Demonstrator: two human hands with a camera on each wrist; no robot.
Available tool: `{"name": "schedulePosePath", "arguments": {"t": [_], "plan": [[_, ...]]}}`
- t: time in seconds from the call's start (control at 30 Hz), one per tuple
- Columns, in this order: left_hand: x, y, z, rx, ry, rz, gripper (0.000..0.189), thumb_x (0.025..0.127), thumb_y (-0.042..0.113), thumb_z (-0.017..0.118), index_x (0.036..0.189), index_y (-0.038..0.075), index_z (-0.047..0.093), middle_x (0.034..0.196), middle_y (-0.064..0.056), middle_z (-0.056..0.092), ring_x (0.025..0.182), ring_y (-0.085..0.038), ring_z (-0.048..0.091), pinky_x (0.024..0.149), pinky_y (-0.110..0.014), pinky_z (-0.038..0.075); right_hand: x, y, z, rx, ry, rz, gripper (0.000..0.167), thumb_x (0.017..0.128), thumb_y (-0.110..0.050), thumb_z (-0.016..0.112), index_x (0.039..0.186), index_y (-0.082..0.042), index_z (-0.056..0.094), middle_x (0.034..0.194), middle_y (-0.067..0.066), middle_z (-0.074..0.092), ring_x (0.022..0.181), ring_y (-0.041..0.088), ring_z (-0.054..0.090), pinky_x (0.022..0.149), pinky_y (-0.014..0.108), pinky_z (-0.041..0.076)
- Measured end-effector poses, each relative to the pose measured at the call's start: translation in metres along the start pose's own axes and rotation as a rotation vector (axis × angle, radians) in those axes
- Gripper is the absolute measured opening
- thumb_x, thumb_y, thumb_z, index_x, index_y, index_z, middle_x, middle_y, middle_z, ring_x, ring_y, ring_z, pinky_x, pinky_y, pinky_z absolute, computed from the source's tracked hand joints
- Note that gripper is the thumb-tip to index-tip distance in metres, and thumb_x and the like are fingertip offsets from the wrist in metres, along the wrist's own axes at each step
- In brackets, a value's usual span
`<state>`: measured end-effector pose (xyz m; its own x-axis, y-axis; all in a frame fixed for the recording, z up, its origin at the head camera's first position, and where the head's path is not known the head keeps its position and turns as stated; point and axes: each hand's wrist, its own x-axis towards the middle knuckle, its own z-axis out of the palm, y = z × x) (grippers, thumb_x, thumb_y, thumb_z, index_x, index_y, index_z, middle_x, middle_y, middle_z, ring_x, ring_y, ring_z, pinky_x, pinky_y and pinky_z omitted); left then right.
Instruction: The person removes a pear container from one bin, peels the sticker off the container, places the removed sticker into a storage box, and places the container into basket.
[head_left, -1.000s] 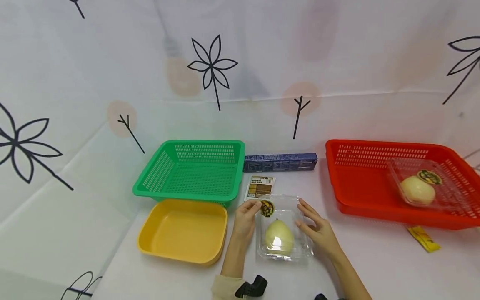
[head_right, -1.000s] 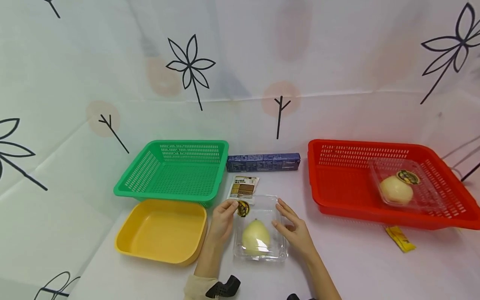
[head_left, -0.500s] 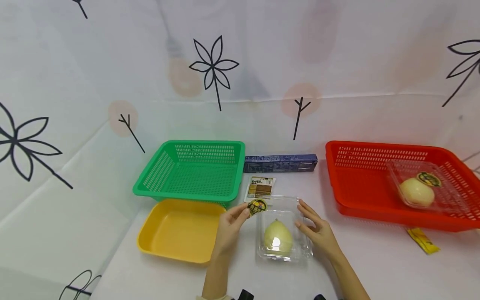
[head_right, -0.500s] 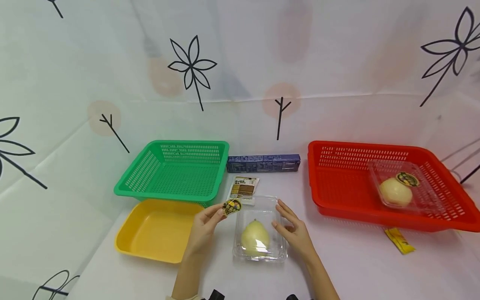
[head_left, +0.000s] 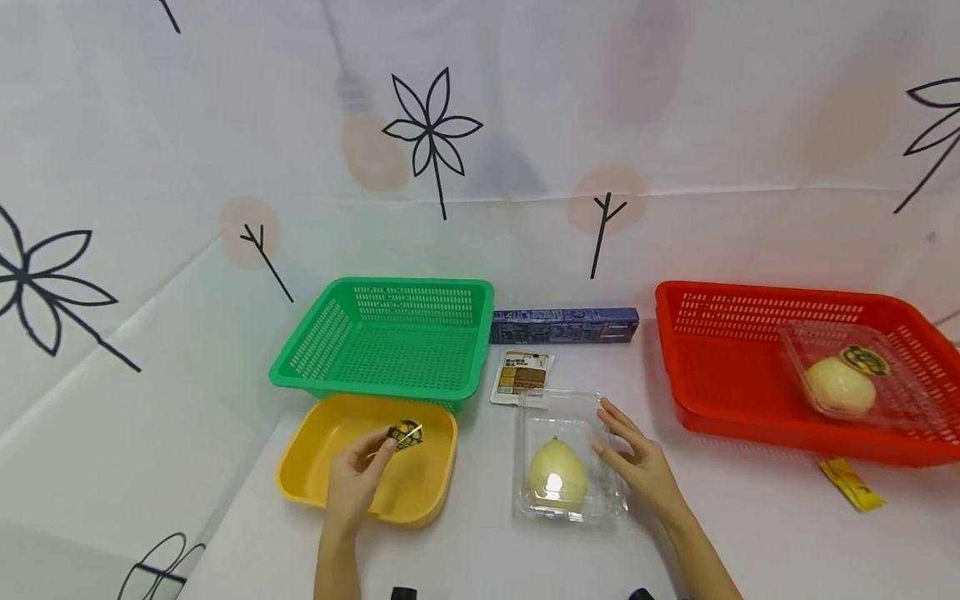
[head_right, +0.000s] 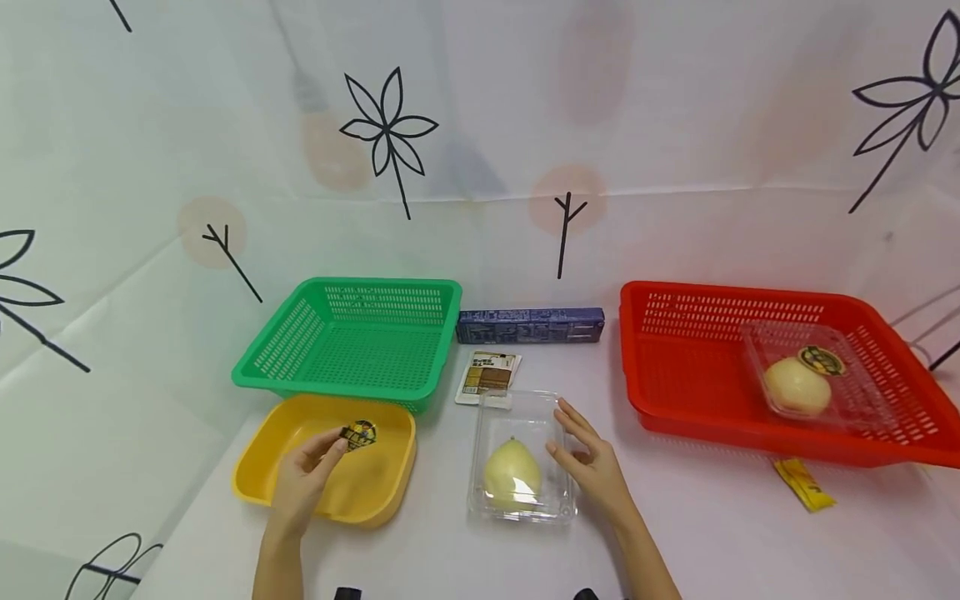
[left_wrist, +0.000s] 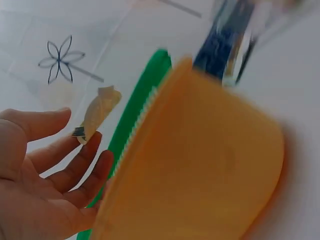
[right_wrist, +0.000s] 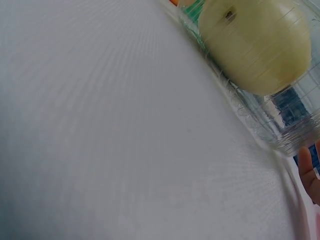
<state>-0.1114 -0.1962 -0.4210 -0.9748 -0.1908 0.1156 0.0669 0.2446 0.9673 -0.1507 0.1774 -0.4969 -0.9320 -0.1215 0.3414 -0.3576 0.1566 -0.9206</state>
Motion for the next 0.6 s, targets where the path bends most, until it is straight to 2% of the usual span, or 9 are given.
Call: {"name": "schedulePosePath", "arguments": {"t": [0.1,0.2,0.33,0.47,0.6], "plan": [[0.005,-0.010,-0.016,0.130,0.002,-0.001,0.030,0.091,0.011,0.061,0.115,-0.008,0.061,0.107,-0.019,0.065,0.092,-0.008,0.058,0.080,-0.017,0.047,-0.001,0.001,-0.001,0.001,0.000,-0.001,0.049,0.086,0.002,0.063,0.131,0.010,0.047,0.147,0.015,0.037,0.120,-0.006,0.043,0.089,0.015,0.044],[0.013,-0.017,-0.026,0.239,-0.029,-0.011,0.034,0.091,0.016,0.062,0.115,-0.007,0.061,0.107,-0.017,0.065,0.097,-0.019,0.060,0.080,-0.020,0.048,-0.001,0.001,-0.002,-0.005,0.001,0.000,0.049,0.086,0.002,0.063,0.131,0.010,0.047,0.147,0.015,0.037,0.120,-0.006,0.043,0.089,0.015,0.043],[0.025,-0.025,-0.034,0.317,-0.054,-0.015,0.032,0.090,0.016,0.064,0.111,-0.008,0.063,0.104,-0.019,0.066,0.098,-0.030,0.060,0.079,-0.026,0.049,-0.001,0.000,-0.002,-0.009,0.002,-0.004,0.049,0.086,0.002,0.062,0.131,0.010,0.047,0.147,0.016,0.037,0.120,-0.006,0.043,0.089,0.015,0.043],[0.036,-0.031,-0.041,0.404,-0.077,-0.012,0.029,0.088,0.009,0.065,0.107,-0.012,0.062,0.099,-0.021,0.066,0.093,-0.030,0.061,0.078,-0.030,0.049,-0.001,-0.002,-0.001,-0.008,0.003,-0.018,0.048,0.086,0.002,0.062,0.131,0.010,0.047,0.146,0.018,0.037,0.119,-0.006,0.044,0.089,0.016,0.044],[0.042,-0.034,-0.048,0.487,-0.136,-0.016,0.030,0.088,0.008,0.064,0.108,-0.014,0.060,0.097,-0.022,0.065,0.090,-0.031,0.060,0.079,-0.038,0.049,-0.001,-0.004,-0.001,-0.012,-0.001,-0.031,0.048,0.086,0.002,0.062,0.131,0.011,0.047,0.146,0.019,0.037,0.118,-0.007,0.043,0.088,0.016,0.043]]}}
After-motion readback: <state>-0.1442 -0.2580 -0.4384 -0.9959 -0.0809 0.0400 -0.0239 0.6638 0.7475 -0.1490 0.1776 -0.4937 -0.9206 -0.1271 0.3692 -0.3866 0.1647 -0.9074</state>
